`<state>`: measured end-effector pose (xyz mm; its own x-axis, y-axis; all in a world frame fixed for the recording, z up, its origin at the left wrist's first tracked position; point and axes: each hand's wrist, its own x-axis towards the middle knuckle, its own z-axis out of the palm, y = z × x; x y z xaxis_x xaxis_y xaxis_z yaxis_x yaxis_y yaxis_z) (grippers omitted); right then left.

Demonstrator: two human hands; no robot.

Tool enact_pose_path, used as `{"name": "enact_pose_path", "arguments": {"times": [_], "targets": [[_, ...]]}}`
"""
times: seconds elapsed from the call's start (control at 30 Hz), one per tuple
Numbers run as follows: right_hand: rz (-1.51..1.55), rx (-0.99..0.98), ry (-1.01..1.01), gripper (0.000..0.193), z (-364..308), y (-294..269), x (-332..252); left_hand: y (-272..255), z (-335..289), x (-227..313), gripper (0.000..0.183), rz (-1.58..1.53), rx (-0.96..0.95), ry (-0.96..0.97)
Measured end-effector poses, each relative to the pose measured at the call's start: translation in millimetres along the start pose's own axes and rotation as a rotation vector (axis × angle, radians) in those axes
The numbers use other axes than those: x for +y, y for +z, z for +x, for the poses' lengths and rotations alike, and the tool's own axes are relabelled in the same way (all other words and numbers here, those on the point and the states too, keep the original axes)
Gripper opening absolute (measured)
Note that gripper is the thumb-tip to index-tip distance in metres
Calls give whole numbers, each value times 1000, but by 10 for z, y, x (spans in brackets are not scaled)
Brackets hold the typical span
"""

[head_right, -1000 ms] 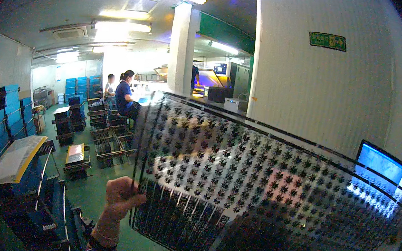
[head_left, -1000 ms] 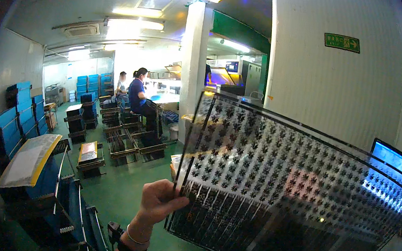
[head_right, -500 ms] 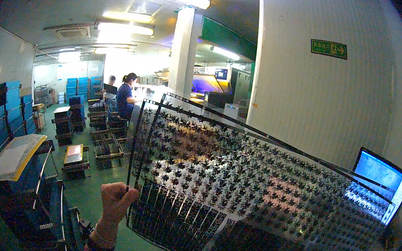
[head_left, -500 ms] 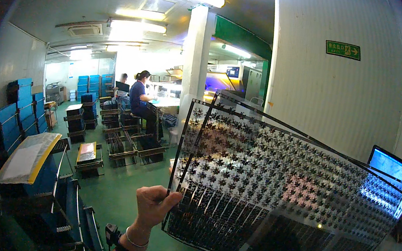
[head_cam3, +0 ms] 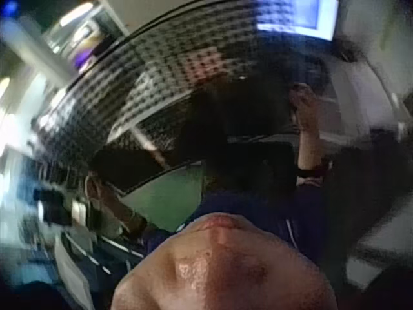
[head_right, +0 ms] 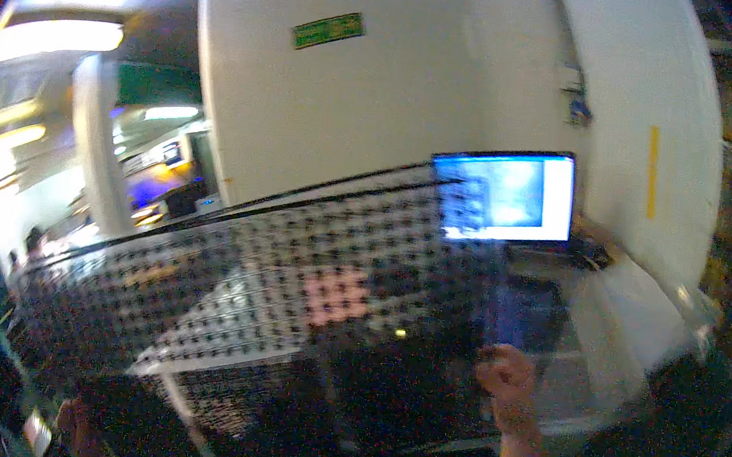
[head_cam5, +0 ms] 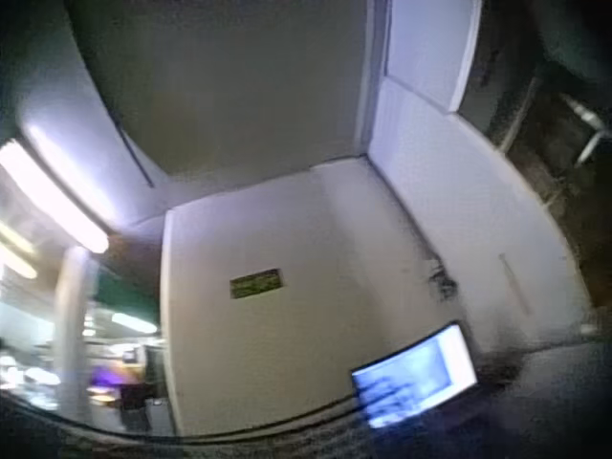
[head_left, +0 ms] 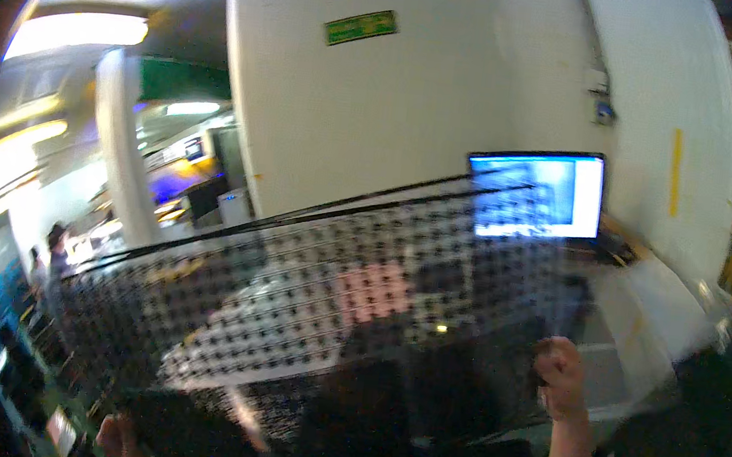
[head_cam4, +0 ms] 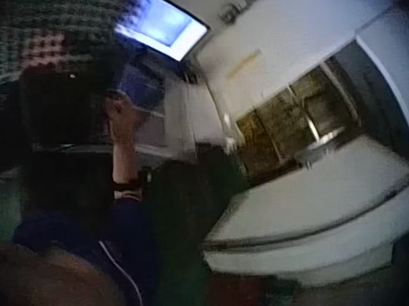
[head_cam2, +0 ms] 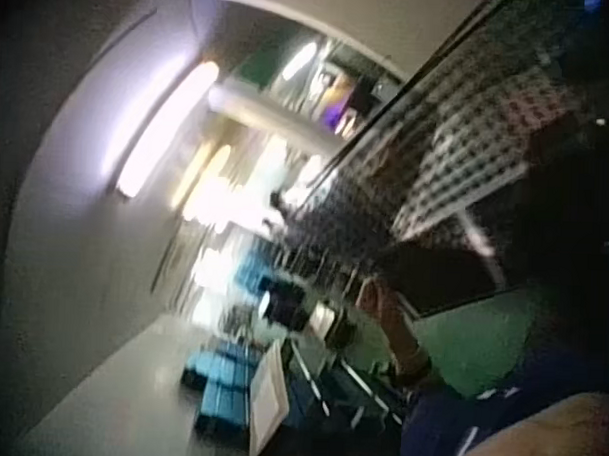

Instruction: The person is inspecting large mesh or stencil sheets using a specialized optical inspection machine and computer monitor, then placing them into protective plastic sleeves.

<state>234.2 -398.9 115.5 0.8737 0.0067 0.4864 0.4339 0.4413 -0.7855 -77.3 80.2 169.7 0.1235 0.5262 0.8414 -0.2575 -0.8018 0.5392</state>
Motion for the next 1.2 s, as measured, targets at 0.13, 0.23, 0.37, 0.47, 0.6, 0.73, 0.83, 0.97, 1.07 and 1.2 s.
{"name": "enact_pose_path", "arguments": {"times": [0.13, 0.23, 0.37, 0.47, 0.6, 0.73, 0.83, 0.97, 1.07, 1.2], "targets": [[-36, -67, -62, 23, 13, 34, -327, 390, -22, -37, 5, -56, -43, -48], [-82, -56, -31, 21, -13, 64, -387, 444, -14, -20, 6, -67, -66, -68], [-85, -110, -87, 21, -25, 128, -463, 389, -44, -29, 8, -68, -67, -88], [-144, -130, -88, 21, -35, 150, -461, 346, -47, -47, 9, -67, -66, -100], [-93, -134, -118, 21, -30, 256, -461, 342, -62, -78, 11, -63, -78, -107], [-142, -140, -78, 22, -34, 217, -483, 328, -74, -95, 13, -69, -82, -119], [-147, -168, -64, 22, -41, 177, -530, 342, -98, -123, 15, -87, -96, -129], [-253, -173, -82, 26, -54, 166, -577, 318, -102, -268, 14, -143, -99, -164], [-221, -210, 17, 27, -58, 192, -577, 392, -36, -674, 8, -226, -42, -283], [-515, -173, 20, 23, -112, 56, -410, 629, -47, -560, 22, -352, -160, -428]]}}
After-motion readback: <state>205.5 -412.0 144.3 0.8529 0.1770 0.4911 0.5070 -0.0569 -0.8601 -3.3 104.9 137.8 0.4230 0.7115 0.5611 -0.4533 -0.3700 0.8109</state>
